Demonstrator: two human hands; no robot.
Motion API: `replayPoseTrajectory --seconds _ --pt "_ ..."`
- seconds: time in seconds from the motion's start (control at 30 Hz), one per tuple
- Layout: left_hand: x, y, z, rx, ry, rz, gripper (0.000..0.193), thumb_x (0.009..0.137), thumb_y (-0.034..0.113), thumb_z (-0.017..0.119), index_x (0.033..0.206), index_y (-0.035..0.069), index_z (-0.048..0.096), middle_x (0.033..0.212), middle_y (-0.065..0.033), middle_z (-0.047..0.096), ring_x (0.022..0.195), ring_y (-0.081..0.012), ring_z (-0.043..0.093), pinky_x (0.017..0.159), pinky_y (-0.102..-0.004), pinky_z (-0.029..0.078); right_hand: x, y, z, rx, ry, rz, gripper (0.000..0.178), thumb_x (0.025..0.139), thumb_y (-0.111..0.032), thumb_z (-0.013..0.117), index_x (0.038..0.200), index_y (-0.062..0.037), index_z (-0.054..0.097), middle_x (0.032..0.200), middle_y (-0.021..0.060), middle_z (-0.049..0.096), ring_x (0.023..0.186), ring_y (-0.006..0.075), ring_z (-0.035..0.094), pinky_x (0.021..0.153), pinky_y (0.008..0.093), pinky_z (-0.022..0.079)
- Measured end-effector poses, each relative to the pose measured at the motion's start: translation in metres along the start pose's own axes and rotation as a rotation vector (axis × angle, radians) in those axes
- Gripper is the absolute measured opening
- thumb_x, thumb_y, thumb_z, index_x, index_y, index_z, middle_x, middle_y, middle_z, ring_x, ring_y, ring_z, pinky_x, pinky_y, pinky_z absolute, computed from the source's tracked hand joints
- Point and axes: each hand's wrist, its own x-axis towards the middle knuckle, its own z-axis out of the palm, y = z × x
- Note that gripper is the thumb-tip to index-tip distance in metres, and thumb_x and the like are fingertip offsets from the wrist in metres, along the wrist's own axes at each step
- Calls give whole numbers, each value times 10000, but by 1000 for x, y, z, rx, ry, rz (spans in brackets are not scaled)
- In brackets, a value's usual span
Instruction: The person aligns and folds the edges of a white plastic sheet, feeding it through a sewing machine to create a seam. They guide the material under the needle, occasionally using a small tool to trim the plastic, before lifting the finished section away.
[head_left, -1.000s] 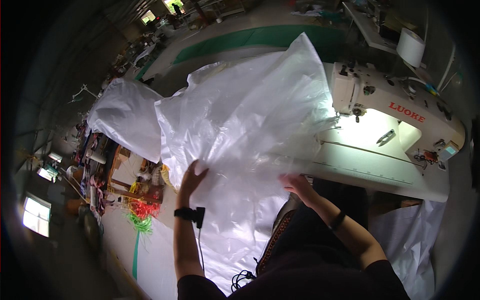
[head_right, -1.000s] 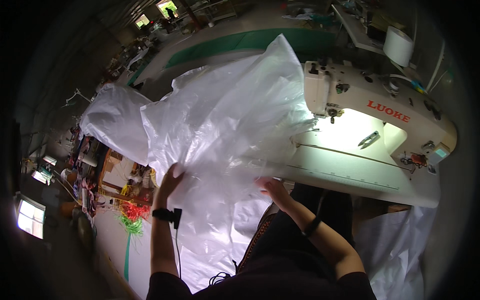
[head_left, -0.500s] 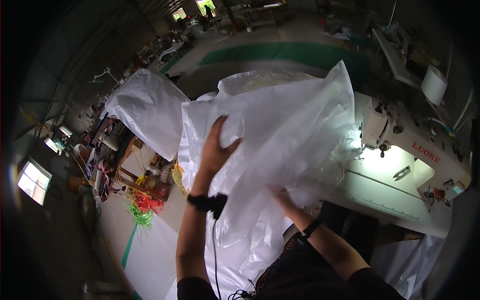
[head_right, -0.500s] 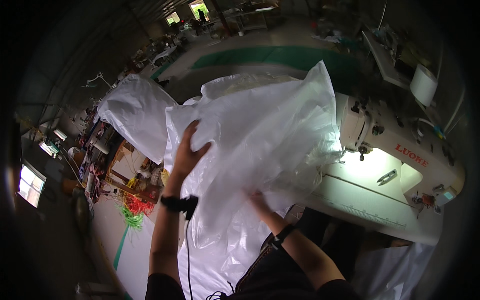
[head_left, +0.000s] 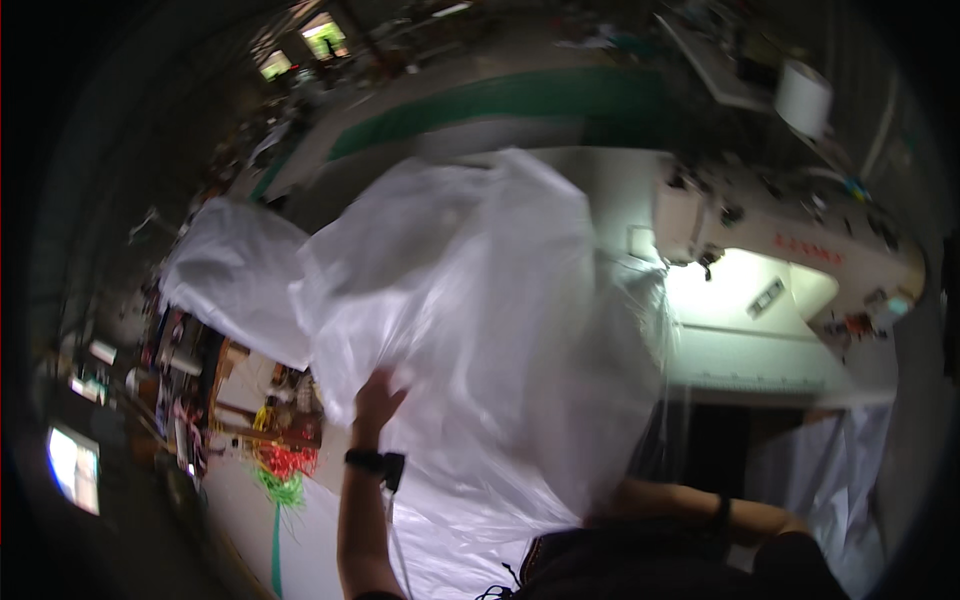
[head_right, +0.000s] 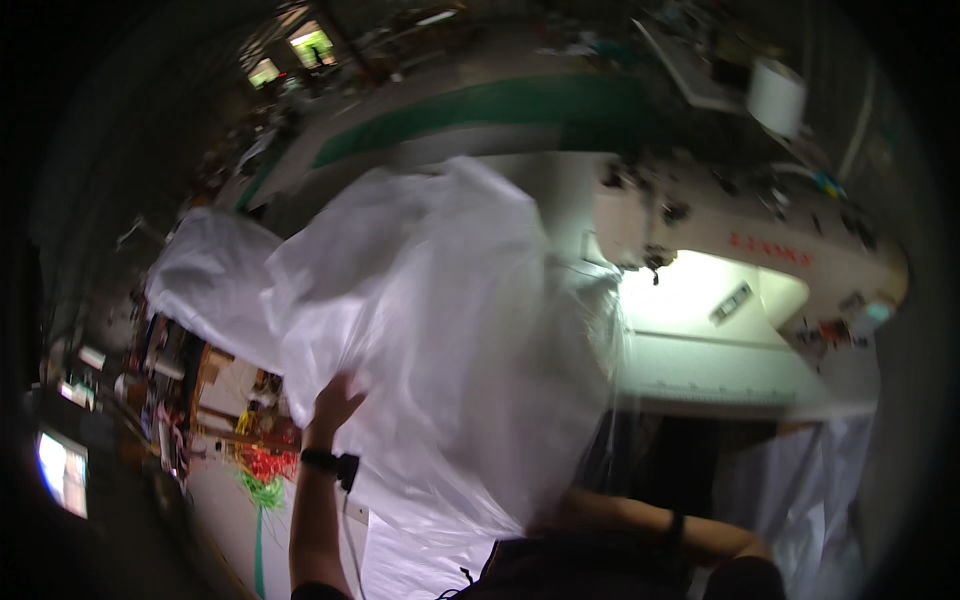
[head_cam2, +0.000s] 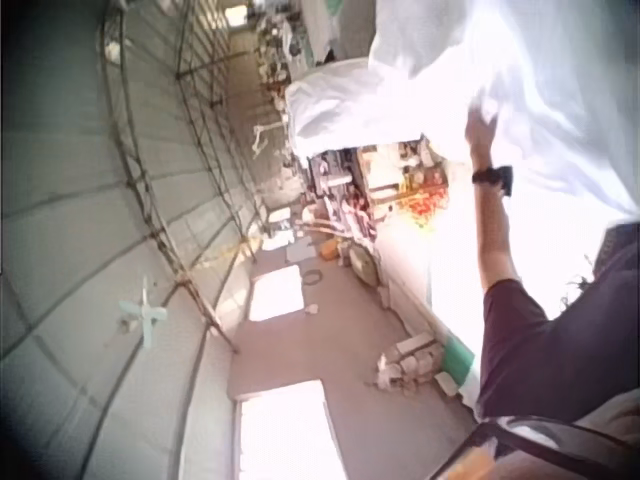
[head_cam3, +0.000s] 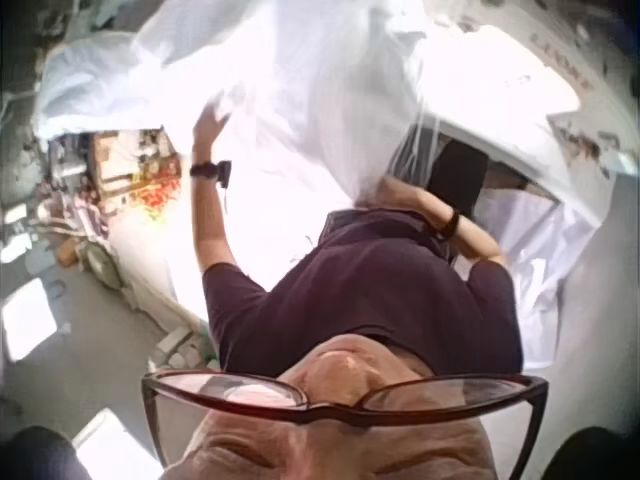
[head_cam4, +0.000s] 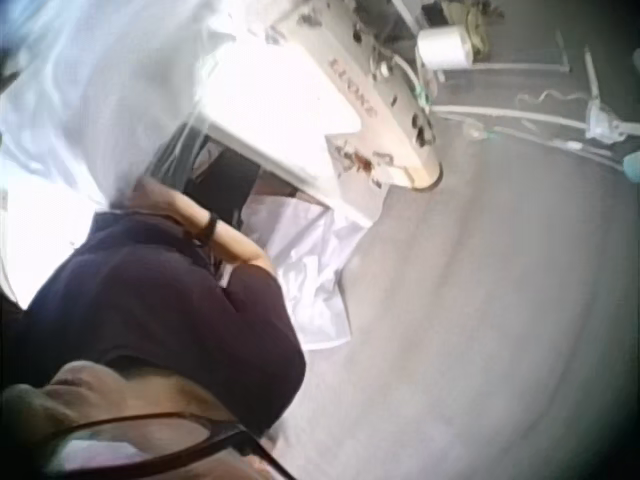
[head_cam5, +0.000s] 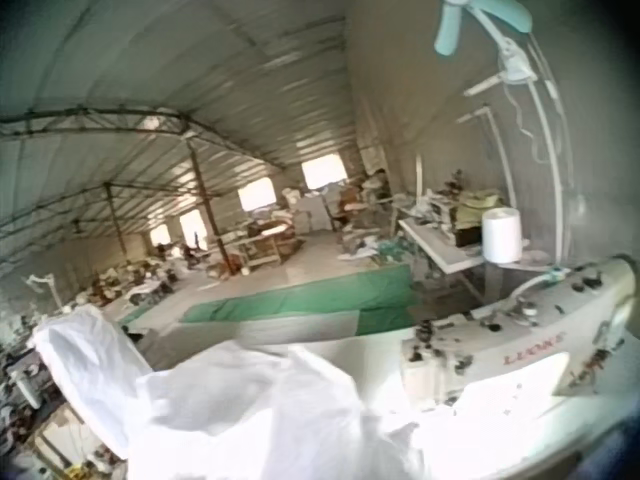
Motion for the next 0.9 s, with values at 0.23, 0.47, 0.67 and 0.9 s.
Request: replayPoseTrajectory --seconds 0.23,0.47,0.67,0.9 --pt "-80 135 -98 -535 671 228 237 845 -14 616 1074 36 649 1071 -155 686 913 -331 691 773 -411 555 -61 -71 -4 525 192 741 362 1010 -309 527 1195 -21 646 1097 157 667 998 215 634 854 355 514" --pt "-29 246 -71 117 120 463 716 881 383 669 1486 156 360 1561 -82 328 1442 -314 295 1099 -575 325 -87 -84 4 869 326 441 199 945 -199 643 1036 -28 688 1055 94 685 972 150 643 819 308 521" --pt "-10 149 -20 -7 255 446 707 865 196 687 1481 92 356 1544 -140 340 1414 -355 326 1128 -462 340 -125 -93 35 1008 486 809 304 916 -217 696 1145 -29 629 997 53 694 906 124 646 781 282 536" --pt "-89 167 -18 -381 334 210 560 956 279 608 1407 4 422 1461 -223 429 1301 -391 473 1050 -447 415 -123 -62 44 512 635 656 550 858 -374 748 1213 19 601 1188 147 582 1128 252 574 949 372 481"
